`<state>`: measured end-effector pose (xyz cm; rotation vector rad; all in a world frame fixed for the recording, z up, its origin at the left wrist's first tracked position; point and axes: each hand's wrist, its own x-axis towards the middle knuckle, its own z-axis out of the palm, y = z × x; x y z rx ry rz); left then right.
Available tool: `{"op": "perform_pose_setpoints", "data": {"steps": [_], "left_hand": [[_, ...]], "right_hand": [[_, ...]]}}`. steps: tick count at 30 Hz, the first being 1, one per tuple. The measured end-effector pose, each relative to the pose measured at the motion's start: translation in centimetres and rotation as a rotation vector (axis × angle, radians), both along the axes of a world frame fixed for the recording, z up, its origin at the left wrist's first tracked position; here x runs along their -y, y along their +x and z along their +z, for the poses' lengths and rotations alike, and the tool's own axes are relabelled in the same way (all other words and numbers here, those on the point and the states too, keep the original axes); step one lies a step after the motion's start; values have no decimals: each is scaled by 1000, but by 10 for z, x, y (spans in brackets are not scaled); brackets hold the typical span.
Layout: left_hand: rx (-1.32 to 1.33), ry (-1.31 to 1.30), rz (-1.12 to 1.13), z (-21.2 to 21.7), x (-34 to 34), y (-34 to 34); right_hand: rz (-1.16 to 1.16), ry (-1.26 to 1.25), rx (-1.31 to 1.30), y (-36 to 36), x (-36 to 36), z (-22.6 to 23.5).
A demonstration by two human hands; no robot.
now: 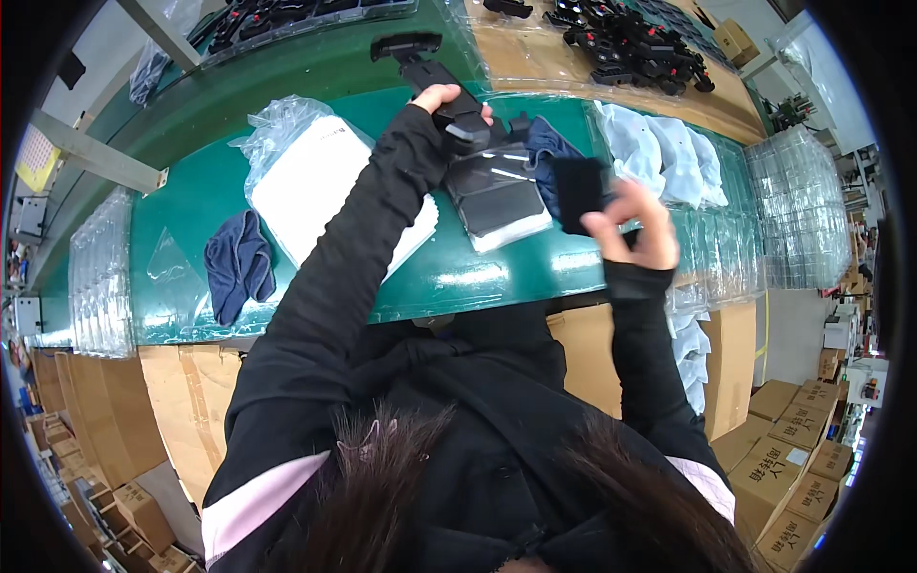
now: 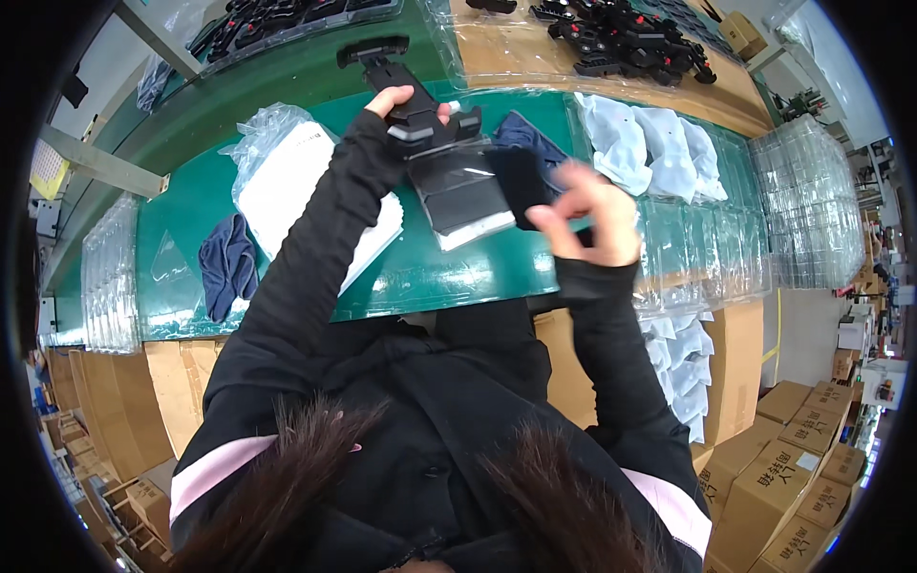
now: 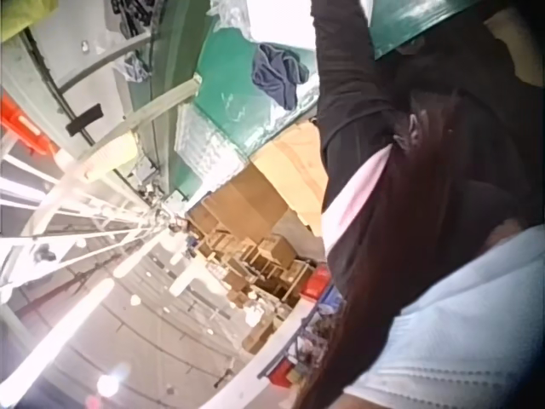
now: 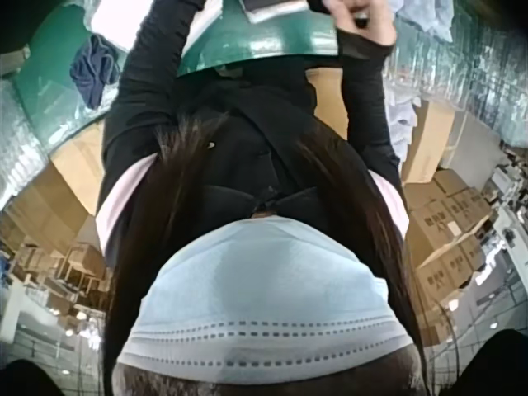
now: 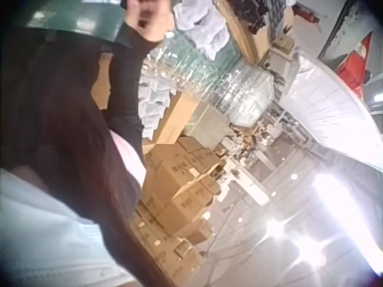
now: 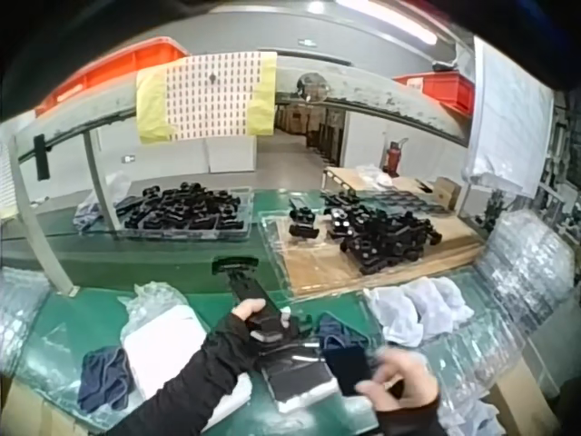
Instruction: Inspecting, cleaning with a cloth, and packaging electronic handheld devices into plastic bags on an assembly line.
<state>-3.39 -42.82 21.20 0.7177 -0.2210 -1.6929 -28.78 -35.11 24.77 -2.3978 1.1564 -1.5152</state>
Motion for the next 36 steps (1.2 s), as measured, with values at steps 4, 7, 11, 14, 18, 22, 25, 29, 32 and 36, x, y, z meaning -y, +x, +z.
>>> {"op": "perform_pose_setpoints", "data": {"steps": [4,7,11,14,18,22,25,29,32,36], "left_hand": [[221,-334,-130,25,-49,4],[67,-343,-200,38,-95,8],[155,-546,-180,48,-147,0],[219,-538,-165,48,-166,-2],[261,-543,-165,56,-178,0],[251,-539,-151,58,-182,0],[247,-530,-151,59,-182,-2],[255,-544,-176,57,-181,-2],[244,-539,-161,61,-181,-5],[266,-558,-157,60,-178,-6]], "right_hand": [[-14,462,606,-20,-17,25],[186,684,763,-21,-14,39],[638,747,871,5,0,36],[733,807,807,32,-4,36],[596,912,656,65,-23,49],[639,894,598,75,-32,50],[616,871,564,77,-33,50],[622,912,563,77,-35,51],[600,924,536,77,-33,51],[612,943,515,75,-32,52]]}}
